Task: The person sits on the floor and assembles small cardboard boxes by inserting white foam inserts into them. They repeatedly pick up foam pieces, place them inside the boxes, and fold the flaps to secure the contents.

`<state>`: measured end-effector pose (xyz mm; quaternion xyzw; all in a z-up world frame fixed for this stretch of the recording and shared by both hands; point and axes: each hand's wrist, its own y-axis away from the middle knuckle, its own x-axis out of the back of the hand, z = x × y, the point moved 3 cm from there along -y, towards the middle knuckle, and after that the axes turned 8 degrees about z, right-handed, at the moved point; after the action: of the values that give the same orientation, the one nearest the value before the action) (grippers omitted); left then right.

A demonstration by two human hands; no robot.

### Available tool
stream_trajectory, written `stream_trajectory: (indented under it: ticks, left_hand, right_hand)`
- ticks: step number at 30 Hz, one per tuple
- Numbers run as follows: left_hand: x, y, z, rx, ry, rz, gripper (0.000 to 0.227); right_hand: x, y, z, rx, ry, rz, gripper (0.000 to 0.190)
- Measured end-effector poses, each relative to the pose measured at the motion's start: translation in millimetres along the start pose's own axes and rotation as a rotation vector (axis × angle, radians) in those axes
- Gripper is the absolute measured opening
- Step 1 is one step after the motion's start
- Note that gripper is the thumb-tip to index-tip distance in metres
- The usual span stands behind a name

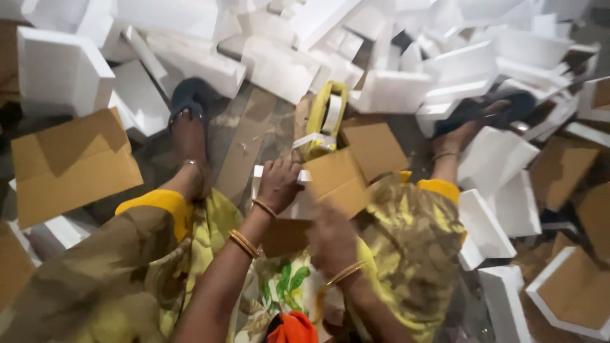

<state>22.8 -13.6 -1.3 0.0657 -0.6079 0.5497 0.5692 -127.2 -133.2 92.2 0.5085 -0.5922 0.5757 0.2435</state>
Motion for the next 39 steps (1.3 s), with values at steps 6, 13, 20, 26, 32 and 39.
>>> stream_trajectory:
  ticks: [6, 13, 20, 26, 32, 39]
  left_hand:
    - [-39, 10, -11, -0.048, -0.214, -0.013, 0.048]
    - [-28, 8, -8, 0.029, -0.040, -0.096, 0.057]
    - [-14, 2, -5, 0.014, 0.016, -0.048, 0.042]
    - [-5, 1, -2, -0.006, 0.049, 0.011, 0.039]
    - [4, -3, 4, 0.053, 0.007, -0.134, 0.066]
    - [1, -6, 1, 0.067, -0.032, -0.211, 0.084]
  right_hand:
    - [-33, 15, -40, -0.148, -0.231, -0.459, 0.051]
    - [-28, -26, 51, -0.016, 0.054, -0.050, 0.083]
    - [-55, -40, 93, 0.010, 0.136, -0.185, 0.093]
    - [-58, -22, 119, -0.277, -0.062, -0.168, 0.113]
    - [-62, 0, 130, -0.430, -0.045, -0.275, 0.098]
    - [-39, 5, 114, -0.126, 0.037, -0.167, 0.066]
